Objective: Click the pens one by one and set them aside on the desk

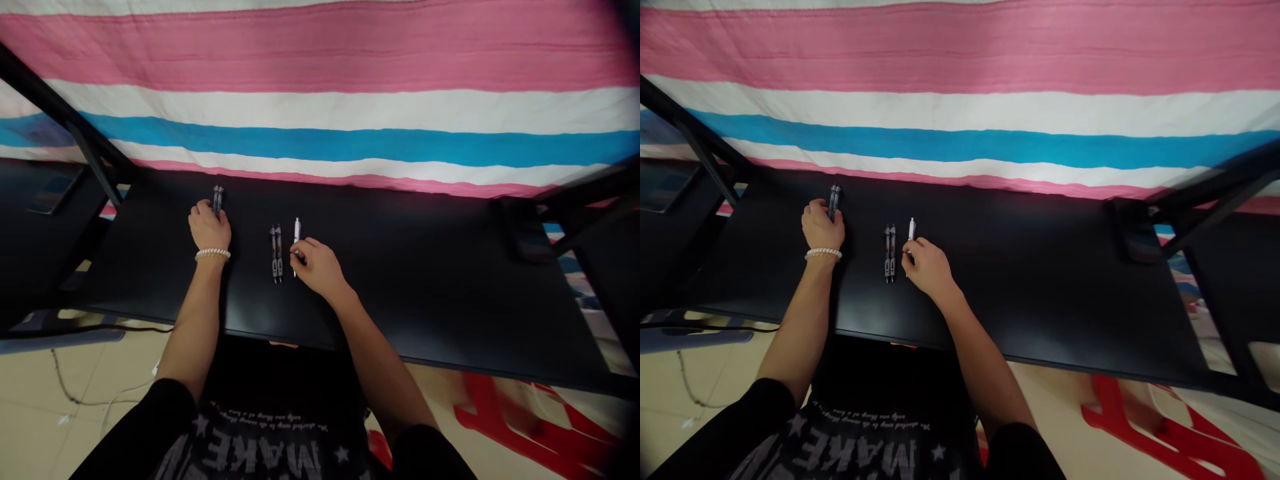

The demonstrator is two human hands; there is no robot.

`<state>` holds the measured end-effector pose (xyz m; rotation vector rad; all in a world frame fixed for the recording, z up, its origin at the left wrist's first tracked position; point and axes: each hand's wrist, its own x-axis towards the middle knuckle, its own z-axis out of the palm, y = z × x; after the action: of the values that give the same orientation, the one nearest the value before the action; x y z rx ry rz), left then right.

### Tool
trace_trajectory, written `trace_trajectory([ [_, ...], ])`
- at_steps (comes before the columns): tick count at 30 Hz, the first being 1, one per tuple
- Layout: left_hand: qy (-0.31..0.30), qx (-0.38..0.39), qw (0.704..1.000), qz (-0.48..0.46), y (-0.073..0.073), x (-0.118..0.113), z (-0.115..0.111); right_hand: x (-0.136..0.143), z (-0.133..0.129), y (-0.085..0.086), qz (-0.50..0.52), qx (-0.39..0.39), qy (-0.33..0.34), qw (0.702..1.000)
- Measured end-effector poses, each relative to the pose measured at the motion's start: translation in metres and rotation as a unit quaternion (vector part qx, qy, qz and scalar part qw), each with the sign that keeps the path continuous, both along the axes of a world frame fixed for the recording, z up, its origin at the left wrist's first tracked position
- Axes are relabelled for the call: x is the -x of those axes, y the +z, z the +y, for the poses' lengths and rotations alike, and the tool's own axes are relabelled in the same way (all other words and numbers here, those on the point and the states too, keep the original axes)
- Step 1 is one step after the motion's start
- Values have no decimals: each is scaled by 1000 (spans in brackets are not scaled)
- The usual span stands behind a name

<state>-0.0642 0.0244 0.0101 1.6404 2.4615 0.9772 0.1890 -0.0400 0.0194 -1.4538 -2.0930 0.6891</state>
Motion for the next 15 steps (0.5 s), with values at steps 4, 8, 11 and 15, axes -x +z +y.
trace_trajectory([
  [4,-8,-62,997,-48,-5,1,2,-2,2,-2,20,-7,-26,999],
  [8,-62,-136,986,-71,-1,-15,-1,-2,2,-4,10,-10,-27,1000],
  [11,-153,-162,971,-92,2,-33,-5,-3,2,-5,8,-9,-4,1000],
  [15,-237,-167,930,-224,0,-59,-11,-4,4,-6,60,-25,-21,998],
])
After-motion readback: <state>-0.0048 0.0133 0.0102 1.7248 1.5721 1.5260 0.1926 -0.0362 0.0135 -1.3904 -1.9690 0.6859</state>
